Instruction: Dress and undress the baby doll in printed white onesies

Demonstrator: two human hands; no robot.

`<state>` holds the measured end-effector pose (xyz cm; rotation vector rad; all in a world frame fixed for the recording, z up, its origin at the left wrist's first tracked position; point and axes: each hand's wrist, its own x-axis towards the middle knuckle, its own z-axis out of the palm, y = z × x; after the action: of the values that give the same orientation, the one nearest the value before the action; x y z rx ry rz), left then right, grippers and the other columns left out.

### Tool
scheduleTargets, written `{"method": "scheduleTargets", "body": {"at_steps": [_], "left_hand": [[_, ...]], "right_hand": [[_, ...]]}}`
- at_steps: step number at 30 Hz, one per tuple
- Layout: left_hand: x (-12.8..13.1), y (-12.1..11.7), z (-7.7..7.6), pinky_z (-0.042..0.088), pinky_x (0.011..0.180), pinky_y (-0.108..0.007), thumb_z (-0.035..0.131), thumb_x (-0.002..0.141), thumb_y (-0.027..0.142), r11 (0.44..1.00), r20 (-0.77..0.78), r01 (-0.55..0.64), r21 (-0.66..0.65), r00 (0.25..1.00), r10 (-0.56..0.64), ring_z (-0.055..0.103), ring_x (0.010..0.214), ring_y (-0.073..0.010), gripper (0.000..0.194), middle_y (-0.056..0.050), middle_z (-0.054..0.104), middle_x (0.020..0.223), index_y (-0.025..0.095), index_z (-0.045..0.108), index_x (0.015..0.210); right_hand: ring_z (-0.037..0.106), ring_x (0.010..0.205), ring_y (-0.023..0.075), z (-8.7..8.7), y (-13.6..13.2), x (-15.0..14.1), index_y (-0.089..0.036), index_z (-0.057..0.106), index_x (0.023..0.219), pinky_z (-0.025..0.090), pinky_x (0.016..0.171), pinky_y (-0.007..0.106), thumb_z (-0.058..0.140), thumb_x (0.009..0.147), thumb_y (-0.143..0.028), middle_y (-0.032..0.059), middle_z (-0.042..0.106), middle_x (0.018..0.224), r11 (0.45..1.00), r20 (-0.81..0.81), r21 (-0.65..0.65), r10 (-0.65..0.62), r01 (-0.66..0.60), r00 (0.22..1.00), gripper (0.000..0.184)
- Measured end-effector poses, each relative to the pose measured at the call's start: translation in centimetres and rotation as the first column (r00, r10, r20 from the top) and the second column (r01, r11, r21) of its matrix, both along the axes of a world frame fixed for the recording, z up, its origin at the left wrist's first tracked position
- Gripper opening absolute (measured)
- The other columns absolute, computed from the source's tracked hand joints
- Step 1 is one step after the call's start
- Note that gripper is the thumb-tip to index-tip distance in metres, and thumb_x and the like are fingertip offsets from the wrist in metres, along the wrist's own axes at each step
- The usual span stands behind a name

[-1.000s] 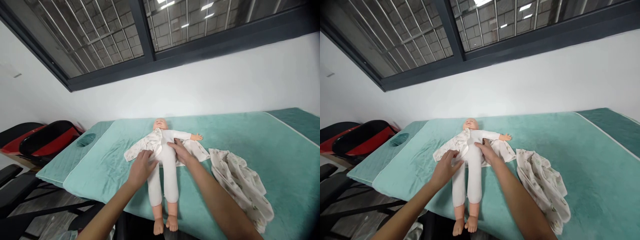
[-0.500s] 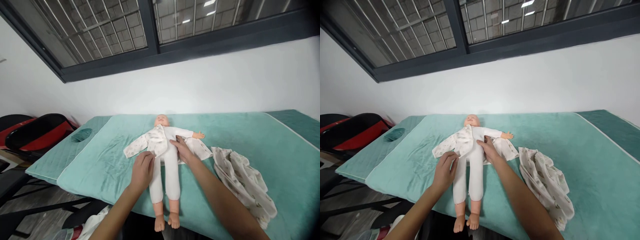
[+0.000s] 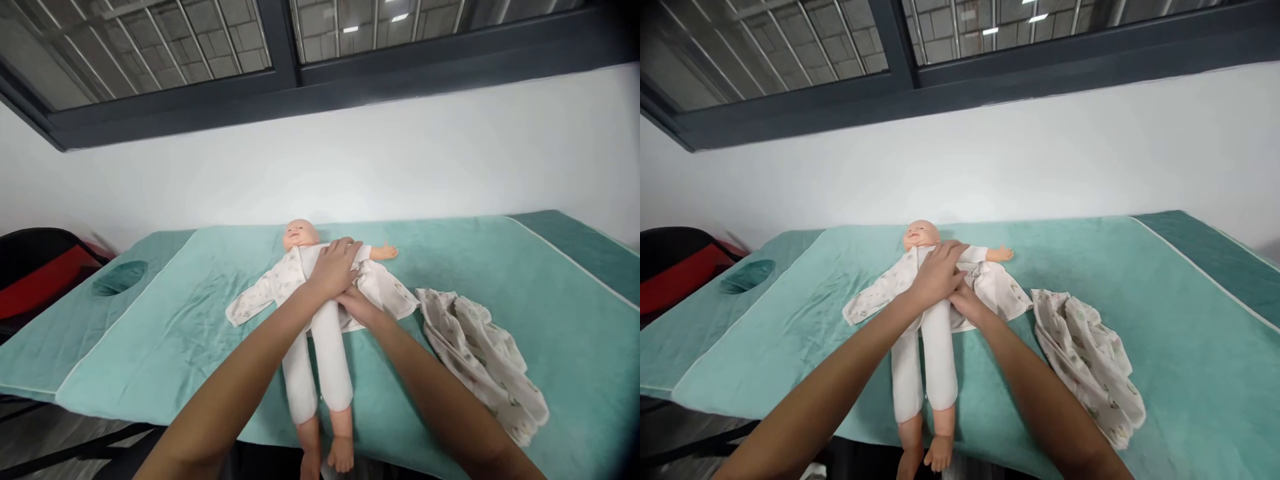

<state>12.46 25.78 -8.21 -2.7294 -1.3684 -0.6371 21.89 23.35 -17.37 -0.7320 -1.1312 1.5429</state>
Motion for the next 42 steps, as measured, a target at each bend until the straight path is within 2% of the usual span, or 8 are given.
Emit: {"method": "scheduleTargets", "body": {"at_steps": [6, 10, 14, 16, 18, 23, 36, 42], "left_hand": [[2.7, 5.9, -0.8, 0.042, 0.085, -0.041, 0.059, 0.083, 0.015, 0.999, -0.357, 0.022, -0.042, 0.933, -0.036, 0.06, 0.099, -0.0294, 0.029, -0.012, 0.064, 0.107, 0.017, 0.056, 0.111], [1.1, 6.3, -1.2, 0.042, 0.076, -0.036, 0.054, 0.083, 0.009, 0.999, -0.348, -0.035, 0.012, 0.937, 0.037, 0.061, 0.092, -0.0268, 0.027, -0.01, 0.063, 0.101, 0.018, 0.055, 0.108], [-0.1, 5.6, -0.8, 0.041, 0.076, -0.036, 0.057, 0.084, 0.016, 0.997, -0.312, -0.04, 0.068, 0.948, 0.059, 0.06, 0.093, -0.0268, 0.026, -0.01, 0.062, 0.103, 0.018, 0.053, 0.11], [-0.4, 5.3, -0.4, 0.04, 0.076, -0.036, 0.057, 0.085, 0.016, 0.996, -0.33, -0.038, 0.081, 0.942, 0.062, 0.059, 0.094, -0.0264, 0.025, -0.01, 0.061, 0.102, 0.019, 0.053, 0.109], [-0.8, 5.0, 0.0, 0.039, 0.076, -0.037, 0.055, 0.085, 0.013, 0.995, -0.394, -0.017, 0.099, 0.918, 0.054, 0.058, 0.093, -0.026, 0.024, -0.01, 0.061, 0.102, 0.019, 0.053, 0.109], [-2.1, 4.6, 1.0, 0.037, 0.074, -0.037, 0.054, 0.083, 0.009, 0.988, -0.6, 0.093, 0.124, 0.8, 0.0, 0.057, 0.093, -0.0264, 0.028, -0.012, 0.061, 0.104, 0.018, 0.055, 0.11], [-2.1, 5.0, 0.4, 0.037, 0.077, -0.042, 0.048, 0.081, 0.002, 0.993, -0.666, 0.056, 0.106, 0.745, 0.029, 0.057, 0.095, -0.0301, 0.034, -0.015, 0.062, 0.102, 0.018, 0.06, 0.109], [0.9, 5.2, -2.8, 0.039, 0.087, -0.048, 0.051, 0.085, 0.014, 0.999, -0.441, -0.045, 0.013, 0.896, 0.046, 0.058, 0.101, -0.0341, 0.023, -0.018, 0.062, 0.105, 0.012, 0.06, 0.107]], "right_hand": [[0.054, 0.125, 0.0219, 0.7, 0.6, 1.7, -0.022, 0.056, 0.129, 0.044, 0.105, 0.037, 0.07, 0.079, -0.033, 0.0042, 0.064, 0.127, 0.943, 0.173, 0.178, 0.25, -0.28, 0.953, 0.053], [0.066, 0.095, 0.0188, 1.0, 2.6, 4.5, -0.019, 0.07, 0.099, 0.05, 0.089, 0.032, 0.058, 0.086, -0.031, 0.0033, 0.072, 0.101, 0.969, 0.497, 0.206, 0.019, -0.139, 0.868, 0.022], [0.064, 0.083, 0.0186, 1.3, 3.8, 8.5, -0.021, 0.069, 0.091, 0.044, 0.073, 0.028, 0.047, 0.09, -0.032, 0.0032, 0.072, 0.089, 0.888, 0.805, 0.323, -0.439, 0.327, 0.398, 0.024], [0.063, 0.086, 0.0207, 1.5, 3.7, 10.1, -0.021, 0.067, 0.087, 0.04, 0.069, 0.028, 0.05, 0.089, -0.036, 0.0053, 0.071, 0.091, 0.863, 0.895, 0.343, -0.42, 0.371, 0.149, 0.023], [0.062, 0.082, 0.0212, 1.6, 3.4, 10.8, -0.02, 0.065, 0.081, 0.035, 0.065, 0.028, 0.054, 0.088, -0.043, 0.0062, 0.071, 0.088, 0.908, 0.949, 0.281, -0.311, 0.31, 0.052, 0.026], [0.054, 0.068, 0.0161, 1.6, 2.9, 10.3, -0.022, 0.058, 0.074, 0.027, 0.058, 0.026, 0.055, 0.087, -0.046, 0.0005, 0.065, 0.074, 0.954, 0.94, 0.292, -0.3, 0.071, 0.164, 0.027], [0.044, 0.064, 0.0128, 3.1, 2.9, 11.3, -0.021, 0.051, 0.068, 0.036, 0.064, 0.025, 0.06, 0.082, -0.043, -0.004, 0.05, 0.065, 0.66, 0.396, 0.363, -0.748, 0.658, 0.532, 0.028], [0.036, 0.052, 0.0101, 4.1, 2.0, 8.7, -0.023, 0.047, 0.076, 0.034, 0.051, 0.023, 0.067, 0.08, -0.046, -0.0067, 0.04, 0.061, 0.92, -0.119, 0.015, -0.387, 0.391, 0.914, 0.031]]}}
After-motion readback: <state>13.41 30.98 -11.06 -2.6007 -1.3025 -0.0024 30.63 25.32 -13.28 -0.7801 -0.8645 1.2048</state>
